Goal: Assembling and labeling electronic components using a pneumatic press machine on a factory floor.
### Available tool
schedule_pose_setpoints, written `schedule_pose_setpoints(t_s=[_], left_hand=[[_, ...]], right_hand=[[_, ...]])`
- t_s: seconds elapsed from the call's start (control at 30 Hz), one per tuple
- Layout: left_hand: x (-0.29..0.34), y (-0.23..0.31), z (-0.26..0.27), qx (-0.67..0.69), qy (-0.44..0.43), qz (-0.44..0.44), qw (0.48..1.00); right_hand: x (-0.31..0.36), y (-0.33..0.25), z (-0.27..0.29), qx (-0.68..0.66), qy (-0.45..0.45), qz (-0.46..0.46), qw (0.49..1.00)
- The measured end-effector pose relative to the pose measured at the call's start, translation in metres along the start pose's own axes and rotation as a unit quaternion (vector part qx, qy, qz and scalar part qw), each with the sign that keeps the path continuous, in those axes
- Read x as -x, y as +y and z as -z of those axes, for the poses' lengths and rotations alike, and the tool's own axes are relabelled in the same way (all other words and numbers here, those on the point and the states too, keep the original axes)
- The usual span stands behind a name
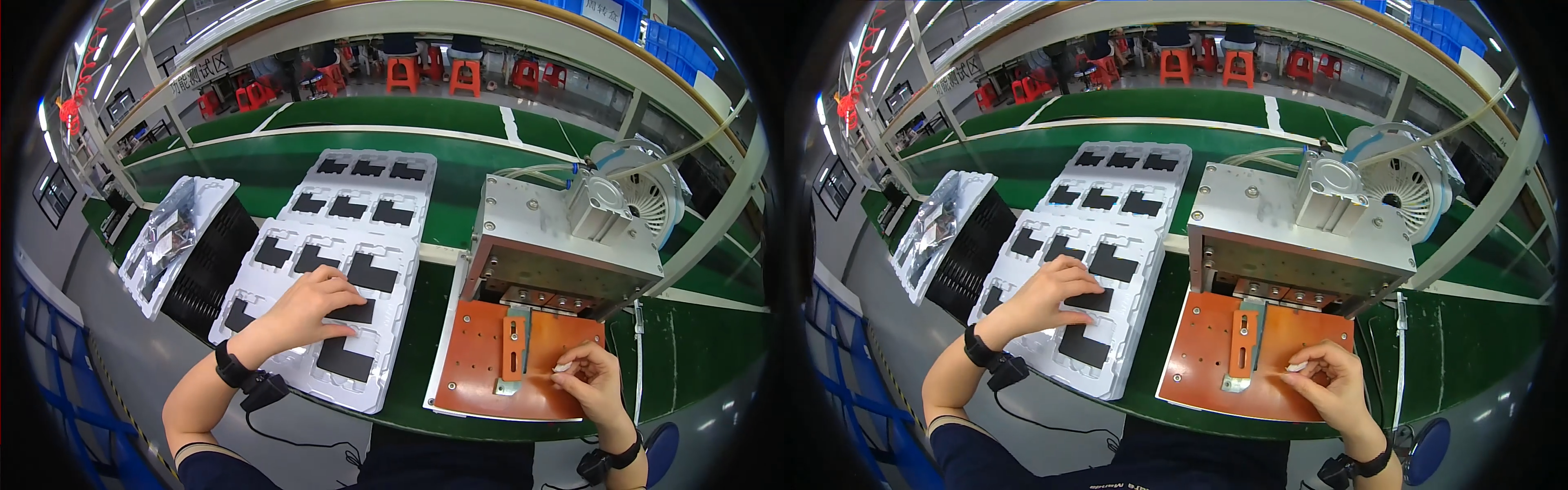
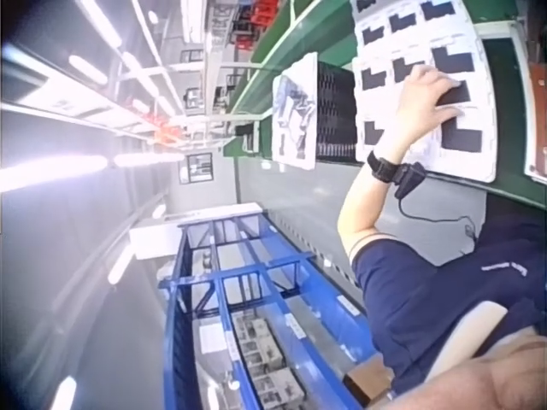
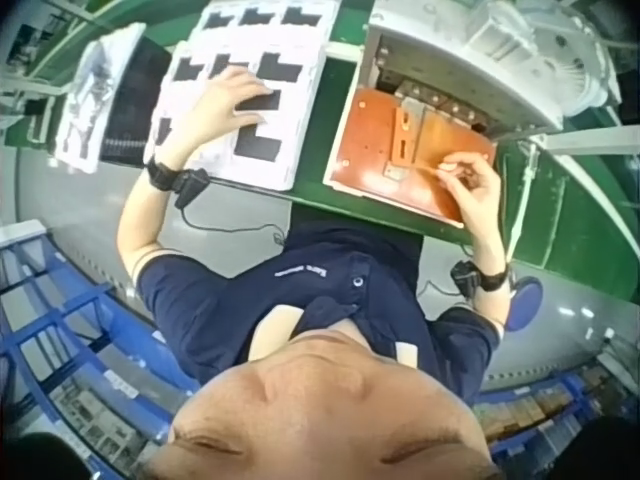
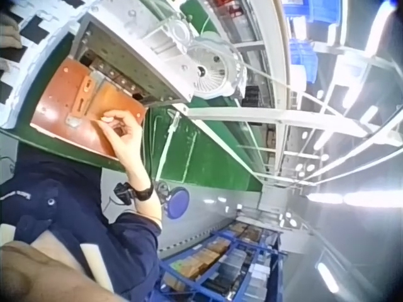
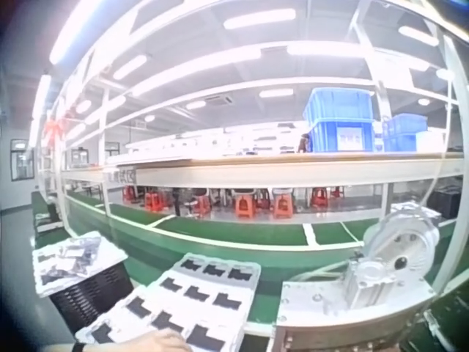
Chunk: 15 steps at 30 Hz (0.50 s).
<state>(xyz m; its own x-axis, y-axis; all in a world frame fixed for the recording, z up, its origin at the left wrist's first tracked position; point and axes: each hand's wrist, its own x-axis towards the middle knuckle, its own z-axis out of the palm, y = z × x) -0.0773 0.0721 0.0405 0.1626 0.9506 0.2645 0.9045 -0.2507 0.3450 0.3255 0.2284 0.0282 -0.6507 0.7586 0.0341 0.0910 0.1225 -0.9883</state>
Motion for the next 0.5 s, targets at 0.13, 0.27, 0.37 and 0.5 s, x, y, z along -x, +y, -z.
schedule_pose_setpoints(t_s=[0.13, 0.27, 0.37, 0.5], left_hand=[[-0.012, -0.009, -0.006, -0.037, -0.065, 0.038, 0.996], [-0.025, -0.011, 0.004, -0.049, -0.119, 0.062, 0.99], [-0.029, -0.012, 0.008, -0.033, -0.142, 0.069, 0.987], [-0.035, -0.008, 0.009, -0.037, -0.144, 0.075, 0.986]], right_hand=[[0.001, 0.0, 0.001, 0.014, 0.008, -0.003, 1.0], [-0.003, -0.001, -0.001, 0.018, -0.02, 0.023, 0.999], [-0.007, -0.003, -0.002, 0.043, -0.032, 0.074, 0.996], [-0.006, -0.009, 0.0, 0.051, -0.034, 0.078, 0.995]])
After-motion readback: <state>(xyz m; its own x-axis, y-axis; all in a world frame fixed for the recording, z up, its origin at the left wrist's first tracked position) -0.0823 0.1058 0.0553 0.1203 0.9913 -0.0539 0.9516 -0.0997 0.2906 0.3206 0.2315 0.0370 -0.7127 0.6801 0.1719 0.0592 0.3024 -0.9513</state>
